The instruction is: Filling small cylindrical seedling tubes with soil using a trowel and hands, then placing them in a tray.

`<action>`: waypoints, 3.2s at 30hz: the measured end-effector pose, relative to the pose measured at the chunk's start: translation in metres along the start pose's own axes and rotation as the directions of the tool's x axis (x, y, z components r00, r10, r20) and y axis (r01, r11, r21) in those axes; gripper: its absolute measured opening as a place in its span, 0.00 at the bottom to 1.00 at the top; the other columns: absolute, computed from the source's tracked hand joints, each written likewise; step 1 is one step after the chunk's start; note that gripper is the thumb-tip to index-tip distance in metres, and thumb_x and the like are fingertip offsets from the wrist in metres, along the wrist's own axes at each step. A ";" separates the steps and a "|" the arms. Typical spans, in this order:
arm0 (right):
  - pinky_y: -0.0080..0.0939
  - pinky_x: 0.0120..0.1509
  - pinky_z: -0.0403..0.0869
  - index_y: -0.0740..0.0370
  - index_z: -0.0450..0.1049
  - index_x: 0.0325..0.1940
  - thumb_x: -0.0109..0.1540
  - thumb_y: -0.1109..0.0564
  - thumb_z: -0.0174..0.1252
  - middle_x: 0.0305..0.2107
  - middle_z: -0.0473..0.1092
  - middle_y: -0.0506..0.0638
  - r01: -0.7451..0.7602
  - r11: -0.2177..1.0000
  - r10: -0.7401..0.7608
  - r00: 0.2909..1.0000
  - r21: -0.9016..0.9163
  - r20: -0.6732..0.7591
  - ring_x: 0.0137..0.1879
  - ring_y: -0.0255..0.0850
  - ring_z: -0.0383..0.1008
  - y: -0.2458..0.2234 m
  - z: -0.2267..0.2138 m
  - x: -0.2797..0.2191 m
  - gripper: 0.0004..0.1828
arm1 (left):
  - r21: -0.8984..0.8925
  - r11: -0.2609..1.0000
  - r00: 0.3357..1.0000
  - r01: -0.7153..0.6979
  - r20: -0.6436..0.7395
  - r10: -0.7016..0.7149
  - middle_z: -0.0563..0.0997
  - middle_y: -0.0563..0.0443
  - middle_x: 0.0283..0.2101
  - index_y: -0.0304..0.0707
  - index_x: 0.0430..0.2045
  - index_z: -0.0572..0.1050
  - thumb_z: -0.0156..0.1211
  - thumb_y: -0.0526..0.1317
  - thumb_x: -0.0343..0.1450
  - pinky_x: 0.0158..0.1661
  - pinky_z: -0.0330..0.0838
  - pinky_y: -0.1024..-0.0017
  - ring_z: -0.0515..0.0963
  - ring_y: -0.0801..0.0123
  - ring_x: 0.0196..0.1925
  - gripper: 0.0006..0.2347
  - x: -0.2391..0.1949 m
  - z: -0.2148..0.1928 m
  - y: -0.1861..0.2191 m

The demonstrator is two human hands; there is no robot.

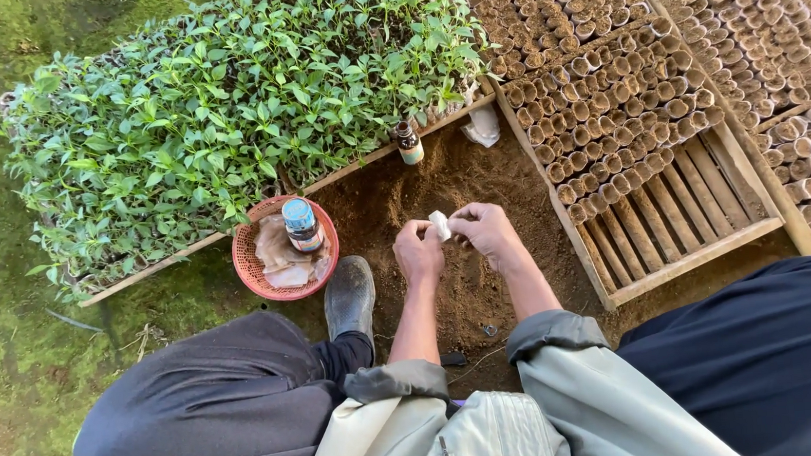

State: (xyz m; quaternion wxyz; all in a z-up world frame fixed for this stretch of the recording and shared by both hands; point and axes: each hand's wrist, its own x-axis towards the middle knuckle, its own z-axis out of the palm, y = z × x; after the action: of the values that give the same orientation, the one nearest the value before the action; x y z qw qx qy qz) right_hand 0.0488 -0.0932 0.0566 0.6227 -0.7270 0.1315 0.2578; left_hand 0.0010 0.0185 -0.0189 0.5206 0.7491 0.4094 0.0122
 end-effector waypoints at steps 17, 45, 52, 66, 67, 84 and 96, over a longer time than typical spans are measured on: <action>0.32 0.26 0.68 0.57 0.84 0.29 0.51 0.58 0.65 0.15 0.72 0.51 0.063 0.962 -0.084 0.994 -0.264 -0.069 0.23 0.34 0.71 0.063 0.010 0.029 0.05 | -0.185 0.979 0.992 0.085 0.104 -0.067 0.82 0.50 0.20 0.42 0.26 0.84 0.63 0.38 0.64 0.26 0.77 0.71 0.83 0.71 0.23 0.04 0.007 0.002 -0.017; 0.35 0.28 0.76 0.66 0.80 0.35 0.58 0.60 0.64 0.25 0.76 0.58 -0.014 0.995 0.013 1.000 0.097 0.010 0.27 0.41 0.77 0.020 -0.007 0.027 0.06 | -0.529 0.818 0.969 0.225 0.206 -0.133 0.79 0.42 0.40 0.34 0.29 0.77 0.64 0.34 0.62 0.36 0.82 0.75 0.82 0.65 0.42 0.06 0.004 0.008 -0.020; 0.34 0.29 0.75 0.65 0.82 0.35 0.59 0.61 0.64 0.25 0.76 0.55 0.012 0.998 -0.014 0.999 0.067 0.029 0.29 0.38 0.76 0.013 -0.005 0.020 0.05 | -0.526 0.819 0.967 0.228 0.224 -0.125 0.80 0.40 0.52 0.37 0.32 0.77 0.64 0.37 0.63 0.41 0.81 0.79 0.81 0.69 0.45 0.07 -0.005 -0.002 0.001; 0.32 0.35 0.70 0.59 0.84 0.42 0.58 0.58 0.63 0.30 0.78 0.53 -0.016 1.000 0.016 1.000 -0.010 0.018 0.34 0.36 0.74 0.019 -0.002 0.026 0.10 | -0.536 0.815 0.968 0.217 0.224 -0.111 0.82 0.41 0.40 0.37 0.30 0.76 0.60 0.35 0.66 0.32 0.77 0.85 0.76 0.76 0.31 0.04 -0.010 -0.003 0.005; 0.32 0.35 0.70 0.59 0.84 0.42 0.58 0.58 0.63 0.30 0.78 0.53 -0.016 1.000 0.016 1.000 -0.010 0.018 0.34 0.36 0.74 0.015 -0.001 0.024 0.10 | -0.537 0.815 0.968 0.217 0.224 -0.110 0.82 0.41 0.40 0.37 0.30 0.76 0.60 0.35 0.66 0.32 0.77 0.85 0.76 0.76 0.31 0.04 -0.008 0.000 0.002; 0.47 0.47 0.81 0.74 0.77 0.52 0.62 0.61 0.59 0.39 0.78 0.63 -0.027 0.998 0.021 0.995 0.062 0.101 0.45 0.48 0.81 -0.002 -0.006 0.014 0.17 | -0.560 0.799 0.968 0.219 0.229 -0.104 0.80 0.43 0.50 0.36 0.29 0.76 0.60 0.35 0.65 0.33 0.78 0.85 0.77 0.75 0.37 0.04 0.001 0.020 -0.014; 0.44 0.53 0.78 0.43 0.83 0.46 0.49 0.49 0.68 0.36 0.81 0.43 0.080 0.826 -0.123 0.992 -0.558 -0.040 0.48 0.40 0.82 0.047 -0.009 0.040 0.20 | -0.644 0.676 0.931 0.357 0.306 -0.200 0.78 0.48 0.42 0.38 0.29 0.76 0.64 0.35 0.67 0.33 0.84 0.71 0.80 0.70 0.37 0.04 0.003 0.021 -0.007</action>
State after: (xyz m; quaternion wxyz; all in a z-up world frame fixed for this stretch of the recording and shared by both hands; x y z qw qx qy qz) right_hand 0.0596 -0.1055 -0.0031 0.3923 -0.8913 0.0351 0.2245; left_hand 0.0081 0.0056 -0.0355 0.7973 0.4260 0.4275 0.0045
